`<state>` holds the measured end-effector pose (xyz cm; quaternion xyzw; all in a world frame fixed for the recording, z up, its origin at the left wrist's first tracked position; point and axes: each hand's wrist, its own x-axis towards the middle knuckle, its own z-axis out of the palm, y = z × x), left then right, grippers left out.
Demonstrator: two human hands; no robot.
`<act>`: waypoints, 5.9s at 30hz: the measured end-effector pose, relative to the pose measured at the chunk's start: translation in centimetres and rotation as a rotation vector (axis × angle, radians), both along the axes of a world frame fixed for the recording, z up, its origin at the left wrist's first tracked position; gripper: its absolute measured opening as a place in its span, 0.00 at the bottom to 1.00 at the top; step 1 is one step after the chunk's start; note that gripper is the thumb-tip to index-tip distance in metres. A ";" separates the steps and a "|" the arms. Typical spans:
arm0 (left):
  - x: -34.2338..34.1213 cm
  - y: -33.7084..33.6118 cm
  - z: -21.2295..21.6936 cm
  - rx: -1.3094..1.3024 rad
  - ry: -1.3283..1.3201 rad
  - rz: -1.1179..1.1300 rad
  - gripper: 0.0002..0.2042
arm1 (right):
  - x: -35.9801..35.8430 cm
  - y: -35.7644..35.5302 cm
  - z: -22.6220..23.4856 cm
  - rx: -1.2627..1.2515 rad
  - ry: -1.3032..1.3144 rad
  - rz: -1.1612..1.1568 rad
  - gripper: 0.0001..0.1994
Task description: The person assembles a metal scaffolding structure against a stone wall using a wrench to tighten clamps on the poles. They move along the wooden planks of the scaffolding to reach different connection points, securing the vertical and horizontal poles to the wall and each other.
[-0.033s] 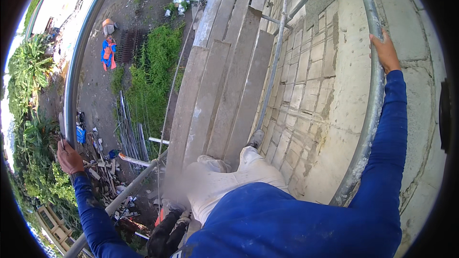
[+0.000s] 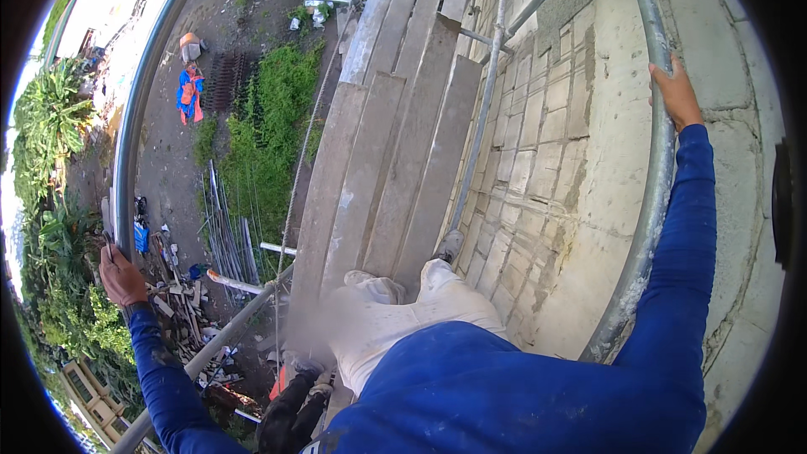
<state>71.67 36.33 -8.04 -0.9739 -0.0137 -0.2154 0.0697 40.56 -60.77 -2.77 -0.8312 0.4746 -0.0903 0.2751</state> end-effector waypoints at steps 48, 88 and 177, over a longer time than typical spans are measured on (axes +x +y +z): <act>-1.1 -2.9 0.1 -0.059 -0.038 0.070 0.21 | 0.7 -0.3 -0.6 -0.352 0.199 0.071 0.35; 40.3 -55.9 5.6 -0.173 0.161 -0.246 0.17 | 2.3 2.6 1.9 -0.197 0.210 -0.005 0.43; 46.8 -65.6 3.4 -0.183 -0.098 0.304 0.20 | 40.5 -81.6 7.1 -0.582 -0.923 0.022 0.27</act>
